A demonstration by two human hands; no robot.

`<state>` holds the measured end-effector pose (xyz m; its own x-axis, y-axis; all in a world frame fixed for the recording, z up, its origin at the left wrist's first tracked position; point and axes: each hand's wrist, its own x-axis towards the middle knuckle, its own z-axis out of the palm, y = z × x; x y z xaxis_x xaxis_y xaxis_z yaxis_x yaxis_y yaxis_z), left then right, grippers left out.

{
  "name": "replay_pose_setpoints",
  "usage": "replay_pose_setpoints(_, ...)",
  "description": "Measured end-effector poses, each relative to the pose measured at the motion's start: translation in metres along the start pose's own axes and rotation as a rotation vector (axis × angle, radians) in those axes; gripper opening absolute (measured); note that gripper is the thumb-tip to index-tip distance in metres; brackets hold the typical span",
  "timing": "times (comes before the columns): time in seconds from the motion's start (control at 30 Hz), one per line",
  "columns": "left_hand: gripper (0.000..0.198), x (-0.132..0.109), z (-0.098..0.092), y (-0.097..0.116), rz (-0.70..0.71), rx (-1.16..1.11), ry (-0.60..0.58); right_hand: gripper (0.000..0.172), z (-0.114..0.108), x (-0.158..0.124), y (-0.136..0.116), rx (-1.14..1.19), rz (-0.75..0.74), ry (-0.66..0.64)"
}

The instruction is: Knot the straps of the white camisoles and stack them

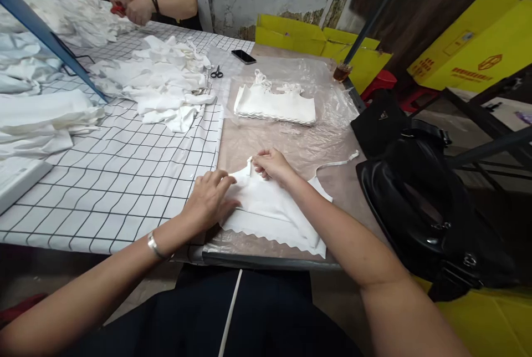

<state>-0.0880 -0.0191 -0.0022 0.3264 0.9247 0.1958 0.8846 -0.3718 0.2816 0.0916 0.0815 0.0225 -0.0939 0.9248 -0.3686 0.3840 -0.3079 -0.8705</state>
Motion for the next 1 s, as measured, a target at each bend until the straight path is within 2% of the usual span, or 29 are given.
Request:
replay_pose_setpoints(0.07,0.033,-0.018,-0.002,-0.005,-0.012,0.053,-0.014,0.027,-0.022,-0.012,-0.002,-0.308,-0.128,0.145)
replay_pose_setpoints(0.13,0.031,-0.03,-0.002,-0.008,-0.036,0.066,-0.008,0.04,-0.05,-0.04,0.007,-0.593,-0.237,0.21)
replay_pose_setpoints(0.23,0.028,-0.035,0.003,-0.005,-0.06,0.064,0.007,0.048,-0.085,-0.098,0.037,-0.794,-0.214,0.036)
replay_pose_setpoints(0.3,0.027,-0.032,0.007,0.001,-0.076,0.084,0.012,0.031,-0.096,-0.133,0.063,-0.832,-0.186,0.043)
replay_pose_setpoints(0.37,0.018,-0.031,0.009,0.004,-0.089,0.098,0.027,0.01,-0.099,-0.159,0.087,-0.785,-0.162,0.152)
replay_pose_setpoints(0.4,0.015,-0.033,0.009,0.004,-0.089,0.087,0.042,0.005,-0.099,-0.169,0.096,-0.742,-0.151,0.222)
replay_pose_setpoints(0.47,0.017,-0.041,0.003,-0.003,-0.048,0.017,0.071,0.006,-0.102,-0.183,0.109,-0.651,-0.11,0.27)
replay_pose_setpoints(0.53,0.018,-0.051,-0.01,-0.013,0.052,-0.061,0.057,0.008,-0.112,-0.187,0.116,-0.58,-0.044,0.161)
replay_pose_setpoints(0.6,0.017,-0.057,-0.026,-0.017,0.141,-0.103,0.011,0.014,-0.127,-0.179,0.118,-0.531,-0.015,0.053)
replay_pose_setpoints(0.63,0.017,-0.056,-0.033,-0.014,0.165,-0.117,-0.006,0.019,-0.135,-0.17,0.117,-0.518,-0.03,0.06)
replay_pose_setpoints(0.73,0.024,-0.032,-0.039,0.018,0.279,-0.222,-0.048,0.025,-0.152,-0.12,0.107,-0.563,-0.141,0.304)
replay_pose_setpoints(0.8,0.036,-0.006,-0.025,0.052,0.473,-0.305,-0.15,0.022,-0.156,-0.079,0.093,-0.72,-0.234,0.445)
replay_pose_setpoints(0.83,0.045,0.008,-0.015,0.069,0.575,-0.32,-0.226,0.026,-0.156,-0.06,0.085,-0.827,-0.292,0.446)
replay_pose_setpoints(0.9,0.064,0.031,0.01,0.098,0.729,-0.302,-0.374,0.03,-0.153,-0.029,0.067,-1.041,-0.388,0.322)
replay_pose_setpoints(1.0,0.078,0.049,0.039,0.121,0.779,-0.25,-0.524,0.016,-0.155,-0.002,0.041,-1.238,-0.386,0.04)
